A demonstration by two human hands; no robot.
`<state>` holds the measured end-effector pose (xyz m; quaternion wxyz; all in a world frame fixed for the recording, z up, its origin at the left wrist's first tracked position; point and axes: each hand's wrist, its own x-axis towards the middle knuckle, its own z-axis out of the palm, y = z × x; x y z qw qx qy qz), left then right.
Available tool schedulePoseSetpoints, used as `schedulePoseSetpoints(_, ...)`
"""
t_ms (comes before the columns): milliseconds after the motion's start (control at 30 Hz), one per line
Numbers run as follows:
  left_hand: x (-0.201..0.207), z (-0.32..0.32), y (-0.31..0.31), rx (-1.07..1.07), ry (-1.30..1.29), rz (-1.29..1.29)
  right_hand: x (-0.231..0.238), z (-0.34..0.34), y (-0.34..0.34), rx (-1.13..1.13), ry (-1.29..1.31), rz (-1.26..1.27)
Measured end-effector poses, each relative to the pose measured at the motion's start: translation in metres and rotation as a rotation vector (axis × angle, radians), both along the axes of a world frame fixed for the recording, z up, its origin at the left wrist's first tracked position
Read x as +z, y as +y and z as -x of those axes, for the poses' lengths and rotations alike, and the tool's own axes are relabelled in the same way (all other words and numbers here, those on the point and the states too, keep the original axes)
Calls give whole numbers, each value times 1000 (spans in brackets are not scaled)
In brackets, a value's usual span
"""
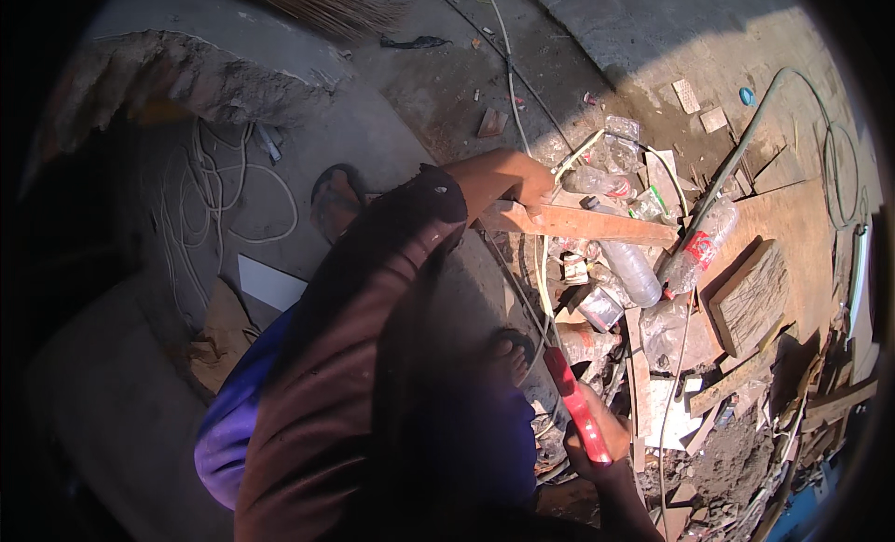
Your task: The person sits on the floor and uses a hand saw to cut a piece of wood. After cutting, they pick up the cut piece and walk through a cluttered construction area, carrying the wood to another location.
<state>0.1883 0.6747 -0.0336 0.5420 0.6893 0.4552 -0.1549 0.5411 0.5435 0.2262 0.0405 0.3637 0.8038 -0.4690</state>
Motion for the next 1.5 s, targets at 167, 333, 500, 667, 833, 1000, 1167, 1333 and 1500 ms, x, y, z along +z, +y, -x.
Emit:
schedulePoseSetpoints(167,-14,-8,0,-44,16,-25,-23,44,15,-91,82,113)
schedulePoseSetpoints(333,-24,-1,6,-13,-39,55,-105,146,38,-234,285,227)
schedulePoseSetpoints(500,-11,1,7,-62,-33,15,-2,-12,2,-80,61,14)
schedulePoseSetpoints(667,-28,-9,4,-103,51,-17,-11,20,12,-44,60,15)
schedulePoseSetpoints(833,-7,2,13,-112,-3,-88,-116,155,31,-171,344,148)
schedulePoseSetpoints(1000,-18,0,1,-99,19,-78,-11,18,2,-23,68,-67)
schedulePoseSetpoints(1167,-39,-4,1,-106,14,-68,18,-2,15,-20,91,55)
schedulePoseSetpoints(1333,-5,-12,8,-133,9,-98,-121,152,27,-216,418,160)
schedulePoseSetpoints(1500,-10,9,14,-143,6,-20,-31,39,5,-213,158,167)
